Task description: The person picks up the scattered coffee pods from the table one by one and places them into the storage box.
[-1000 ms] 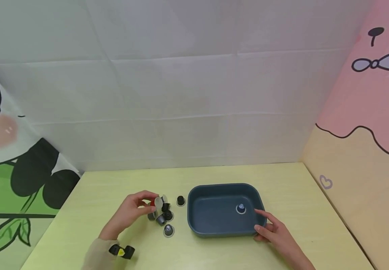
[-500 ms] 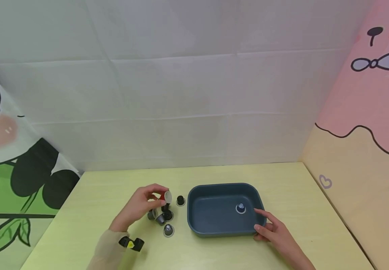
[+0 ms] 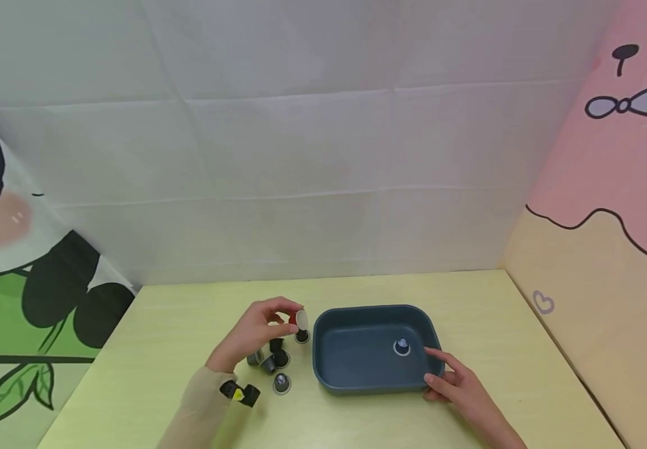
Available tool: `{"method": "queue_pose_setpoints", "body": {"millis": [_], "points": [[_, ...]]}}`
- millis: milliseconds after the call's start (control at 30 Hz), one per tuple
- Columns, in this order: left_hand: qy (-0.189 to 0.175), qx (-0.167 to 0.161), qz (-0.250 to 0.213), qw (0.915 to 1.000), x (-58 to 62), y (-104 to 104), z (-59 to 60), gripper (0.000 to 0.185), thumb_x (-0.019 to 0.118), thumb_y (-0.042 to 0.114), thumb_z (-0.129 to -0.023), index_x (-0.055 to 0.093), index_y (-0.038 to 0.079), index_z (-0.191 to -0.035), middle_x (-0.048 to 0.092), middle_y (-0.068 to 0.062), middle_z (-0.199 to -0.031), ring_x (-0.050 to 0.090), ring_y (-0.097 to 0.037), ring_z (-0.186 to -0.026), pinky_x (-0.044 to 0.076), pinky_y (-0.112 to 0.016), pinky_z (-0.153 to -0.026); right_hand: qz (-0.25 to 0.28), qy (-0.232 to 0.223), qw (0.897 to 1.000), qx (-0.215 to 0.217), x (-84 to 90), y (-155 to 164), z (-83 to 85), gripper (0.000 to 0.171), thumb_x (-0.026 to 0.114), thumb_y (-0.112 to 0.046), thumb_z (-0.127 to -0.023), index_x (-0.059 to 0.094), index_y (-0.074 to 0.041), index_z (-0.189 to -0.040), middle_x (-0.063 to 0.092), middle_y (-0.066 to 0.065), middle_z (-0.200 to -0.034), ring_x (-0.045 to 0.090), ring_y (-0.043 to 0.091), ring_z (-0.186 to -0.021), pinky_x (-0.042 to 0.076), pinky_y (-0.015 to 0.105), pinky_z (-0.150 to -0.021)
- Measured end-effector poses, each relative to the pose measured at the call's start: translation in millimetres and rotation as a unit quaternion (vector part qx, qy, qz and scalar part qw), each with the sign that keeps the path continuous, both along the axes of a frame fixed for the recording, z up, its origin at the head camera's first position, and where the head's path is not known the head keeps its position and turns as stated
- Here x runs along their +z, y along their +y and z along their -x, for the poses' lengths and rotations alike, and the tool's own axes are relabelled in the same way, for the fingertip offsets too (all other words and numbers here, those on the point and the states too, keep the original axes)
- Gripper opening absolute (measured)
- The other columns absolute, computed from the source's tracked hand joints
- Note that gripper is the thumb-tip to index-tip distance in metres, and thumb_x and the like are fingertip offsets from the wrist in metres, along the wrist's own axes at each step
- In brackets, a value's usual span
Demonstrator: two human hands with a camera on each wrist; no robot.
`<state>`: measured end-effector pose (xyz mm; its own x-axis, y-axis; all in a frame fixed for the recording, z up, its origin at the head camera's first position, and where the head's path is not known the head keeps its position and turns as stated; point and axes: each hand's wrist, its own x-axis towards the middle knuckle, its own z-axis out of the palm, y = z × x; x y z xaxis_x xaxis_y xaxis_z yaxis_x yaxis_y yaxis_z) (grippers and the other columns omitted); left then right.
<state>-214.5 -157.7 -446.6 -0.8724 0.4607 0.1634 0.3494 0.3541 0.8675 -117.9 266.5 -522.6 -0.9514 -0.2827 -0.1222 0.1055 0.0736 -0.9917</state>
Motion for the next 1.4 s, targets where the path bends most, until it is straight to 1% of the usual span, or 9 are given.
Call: {"method": "queue_pose_setpoints", "body": {"millis": [200,433,633,733,867,967,1067,1167,1400], "points": [[0.008,-0.025,-0.007,0.9996,4.1,14.4,6.7,0.034,0.077,0.018,-0.089,0.07,0.015,-0.122,0.07,0.005,-0.105,0.063,-0.015,-0.102,0.05,-0.036,-0.085,-0.004,0.005,1.0,0.002,0.3,1.0,-1.9,0.043,0.058,-0.015,-0.102,0.053,-0.037,-0.138,0.069,0.024,-0.088,0.073,0.026,-0.083,0.057,0.031,-0.082],[0.0,-0.048,0.002,0.9989,9.1,31.9,13.5,0.033,0.077,0.022,-0.09,0.07,0.018,-0.122,0.069,0.009,-0.104,0.062,-0.012,-0.102,0.05,-0.035,-0.084,-0.004,0.007,1.0,0.005,-1.2,1.5,-1.5,0.043,0.058,-0.014,-0.102,0.053,-0.034,-0.14,0.069,0.025,-0.088,0.072,0.025,-0.082,0.057,0.031,-0.082],[-0.004,-0.072,-0.002,0.9974,13.5,50.3,20.3,0.034,0.076,0.018,-0.09,0.07,0.015,-0.123,0.069,0.007,-0.108,0.063,-0.012,-0.1,0.052,-0.032,-0.082,-0.005,0.006,1.0,0.003,-0.3,1.0,-1.4,0.042,0.058,-0.014,-0.102,0.054,-0.038,-0.137,0.069,0.023,-0.087,0.073,0.025,-0.081,0.057,0.031,-0.081],[-0.018,-0.085,-0.015,0.9961,16.6,59.1,23.6,0.034,0.075,0.014,-0.091,0.069,0.013,-0.124,0.069,0.005,-0.11,0.065,-0.016,-0.099,0.054,-0.032,-0.082,-0.002,0.009,1.0,0.005,0.3,0.6,-1.3,0.043,0.058,-0.013,-0.102,0.055,-0.042,-0.134,0.069,0.023,-0.087,0.073,0.024,-0.081,0.057,0.031,-0.081],[-0.027,-0.096,-0.027,0.9946,20.4,69.9,27.9,0.034,0.075,0.011,-0.09,0.07,0.015,-0.123,0.069,0.005,-0.11,0.066,-0.019,-0.099,0.055,-0.032,-0.083,0.004,0.012,1.0,0.007,0.6,0.2,-1.8,0.043,0.057,-0.013,-0.102,0.054,-0.038,-0.137,0.07,0.023,-0.087,0.073,0.024,-0.081,0.057,0.031,-0.081],[-0.018,-0.101,-0.017,0.9946,23.0,78.0,31.2,0.034,0.076,0.013,-0.09,0.07,0.017,-0.123,0.068,0.006,-0.11,0.065,-0.014,-0.099,0.054,-0.03,-0.082,0.004,0.015,1.0,0.007,0.2,-0.1,-2.5,0.043,0.058,-0.013,-0.102,0.052,-0.031,-0.141,0.069,0.024,-0.087,0.073,0.025,-0.082,0.057,0.031,-0.082],[-0.008,-0.104,-0.003,0.9945,23.9,85.7,34.9,0.035,0.077,0.015,-0.089,0.07,0.017,-0.123,0.068,0.007,-0.11,0.063,-0.009,-0.099,0.054,-0.029,-0.081,0.002,0.015,1.0,0.006,0.3,-0.8,-2.4,0.043,0.057,-0.013,-0.102,0.053,-0.034,-0.14,0.069,0.025,-0.087,0.073,0.026,-0.082,0.057,0.031,-0.081],[-0.005,-0.104,0.003,0.9945,23.0,92.9,38.3,0.036,0.077,0.016,-0.089,0.07,0.015,-0.124,0.069,0.007,-0.111,0.062,-0.008,-0.1,0.054,-0.028,-0.082,0.002,0.012,1.0,0.005,0.8,-1.6,-2.1,0.043,0.057,-0.012,-0.102,0.054,-0.041,-0.134,0.069,0.024,-0.087,0.073,0.026,-0.082,0.057,0.031,-0.081],[0.0,-0.115,0.01,0.9933,20.4,112.0,43.7,0.037,0.076,0.017,-0.09,0.069,0.011,-0.126,0.069,0.008,-0.109,0.061,-0.005,-0.1,0.052,-0.024,-0.086,0.003,0.006,1.0,0.006,2.3,-3.0,-1.8,0.045,0.056,-0.012,-0.103,0.055,-0.047,-0.13,0.069,0.024,-0.087,0.073,0.026,-0.082,0.057,0.03,-0.082]]}}
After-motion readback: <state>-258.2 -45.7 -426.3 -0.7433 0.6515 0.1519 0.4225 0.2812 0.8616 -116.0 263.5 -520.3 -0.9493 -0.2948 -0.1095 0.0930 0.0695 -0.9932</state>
